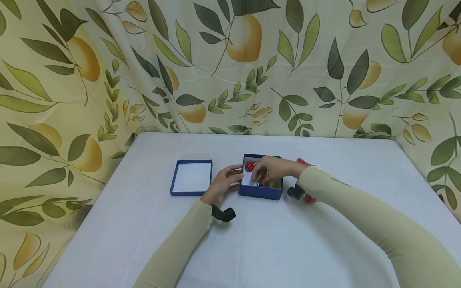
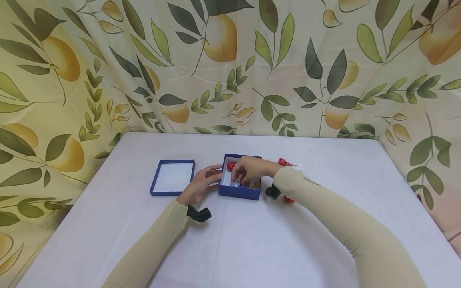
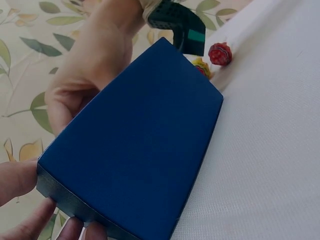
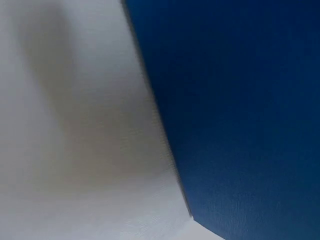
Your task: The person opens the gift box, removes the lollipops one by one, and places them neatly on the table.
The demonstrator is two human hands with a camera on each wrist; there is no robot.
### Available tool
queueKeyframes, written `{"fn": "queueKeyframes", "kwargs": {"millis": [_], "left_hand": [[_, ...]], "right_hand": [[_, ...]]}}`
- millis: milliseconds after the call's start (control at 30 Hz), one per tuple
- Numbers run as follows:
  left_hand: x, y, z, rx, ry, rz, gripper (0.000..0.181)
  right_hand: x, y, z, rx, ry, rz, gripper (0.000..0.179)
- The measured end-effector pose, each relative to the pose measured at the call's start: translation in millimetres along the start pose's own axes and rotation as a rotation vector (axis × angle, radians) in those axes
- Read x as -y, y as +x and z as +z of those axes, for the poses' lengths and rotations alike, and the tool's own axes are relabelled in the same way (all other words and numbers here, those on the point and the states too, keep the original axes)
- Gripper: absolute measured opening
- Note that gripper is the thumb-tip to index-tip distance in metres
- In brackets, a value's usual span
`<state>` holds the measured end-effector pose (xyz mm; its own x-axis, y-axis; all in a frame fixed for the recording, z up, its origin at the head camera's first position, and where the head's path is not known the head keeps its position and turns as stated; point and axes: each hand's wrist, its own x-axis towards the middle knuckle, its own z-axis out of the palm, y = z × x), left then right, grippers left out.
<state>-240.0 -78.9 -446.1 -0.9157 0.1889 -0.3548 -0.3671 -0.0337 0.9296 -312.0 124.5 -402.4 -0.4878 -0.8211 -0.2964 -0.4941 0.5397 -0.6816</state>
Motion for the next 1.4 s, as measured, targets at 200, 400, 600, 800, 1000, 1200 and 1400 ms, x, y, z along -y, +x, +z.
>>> {"fn": "queueKeyframes", "kwargs": {"millis": [200,400,600,800,1000,1200,1400], "left_hand": [[1.5,3.4,-2.5,0.024,-0.006,0.002,0.046],[0.5,2.8,-3.0,0.034,-0.020,0.007,0.045],[3.4,2.5,-1.4,0.013,-0.014,0.016,0.044],[0.5,-0.5,-0.6,0.009,-0.006,0.012,0.044],[-1.5,-1.4,-1.7,0.022,-0.016,0.012,0.045],[-16.8,-16.7,1.4,0.036,0.001,0.011,0.045],[-18.3,-20.3,3.4,0.031,0.006,0.002,0.044]], "right_hand": [[-0.9,9.0,-1.9,-0.001,-0.022,-0.035,0.021],[-3.9,14.4,-3.0,0.005,-0.077,-0.055,0.018],[-6.7,14.5,0.3,-0.032,-0.174,-0.059,0.021],[-8.8,15.9,5.6,-0.093,-0.220,-0.077,0.015],[-10.6,17.5,8.0,-0.106,-0.226,-0.071,0.011],[-10.4,18.7,10.0,-0.107,-0.248,-0.052,0.007],[-6.2,16.4,12.0,-0.100,-0.272,-0.019,0.009]]}}
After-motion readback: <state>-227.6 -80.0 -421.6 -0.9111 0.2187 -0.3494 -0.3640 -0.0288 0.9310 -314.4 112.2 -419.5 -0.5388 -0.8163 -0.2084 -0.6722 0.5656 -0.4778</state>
